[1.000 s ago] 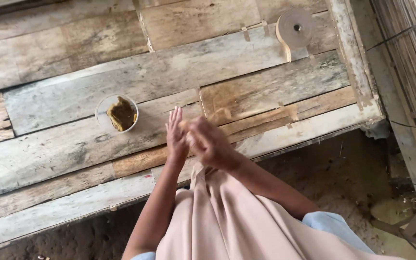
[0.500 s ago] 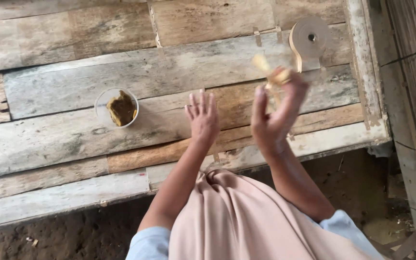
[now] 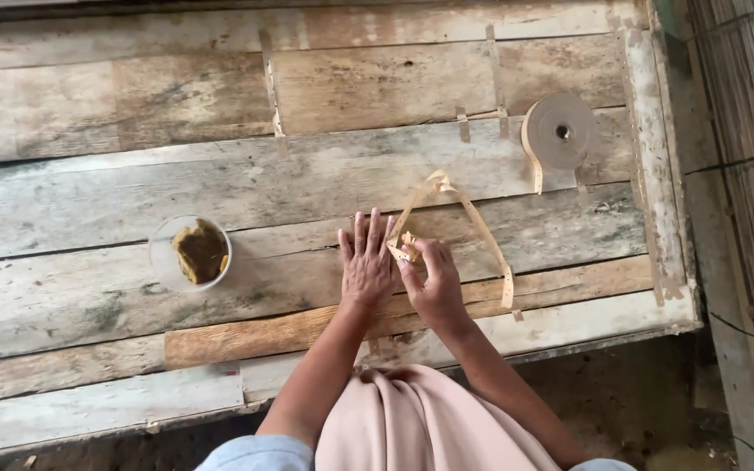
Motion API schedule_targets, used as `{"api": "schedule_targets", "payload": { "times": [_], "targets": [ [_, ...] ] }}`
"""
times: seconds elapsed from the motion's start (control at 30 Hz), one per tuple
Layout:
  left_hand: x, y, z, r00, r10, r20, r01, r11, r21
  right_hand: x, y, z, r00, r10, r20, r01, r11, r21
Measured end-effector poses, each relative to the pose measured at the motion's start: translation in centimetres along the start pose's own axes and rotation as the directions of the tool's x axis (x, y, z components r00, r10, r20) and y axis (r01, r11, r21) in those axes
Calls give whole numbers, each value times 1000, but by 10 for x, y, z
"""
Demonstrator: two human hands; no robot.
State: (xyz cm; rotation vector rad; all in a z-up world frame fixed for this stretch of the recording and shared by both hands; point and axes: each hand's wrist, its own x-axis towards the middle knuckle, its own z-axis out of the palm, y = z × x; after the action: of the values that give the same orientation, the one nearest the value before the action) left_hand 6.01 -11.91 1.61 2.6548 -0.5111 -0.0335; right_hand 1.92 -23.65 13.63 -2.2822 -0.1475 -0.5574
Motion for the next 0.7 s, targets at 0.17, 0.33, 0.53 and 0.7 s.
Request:
{"api": "schedule_targets", "payload": {
  "times": [0.17, 0.33, 0.53, 0.7],
  "targets": [
    [-11, -11, -22, 978, -24, -209, -49, 940, -337, 26, -50, -12, 1000, -25, -14, 27, 992, 126],
    [-55, -3, -138, 952, -116, -283, -213, 413, -886, 41, -137, -12, 973, 45, 225, -167, 810, 562],
    [-119, -78, -155, 988, -143, 64, 46, -128, -991, 61, -191, 19, 985, -29, 172, -114, 642, 758],
    [-177, -151, -217, 952, -126, 278, 258, -153, -954, 78, -217, 81, 994, 72, 88, -113, 689, 716]
  ]
}}
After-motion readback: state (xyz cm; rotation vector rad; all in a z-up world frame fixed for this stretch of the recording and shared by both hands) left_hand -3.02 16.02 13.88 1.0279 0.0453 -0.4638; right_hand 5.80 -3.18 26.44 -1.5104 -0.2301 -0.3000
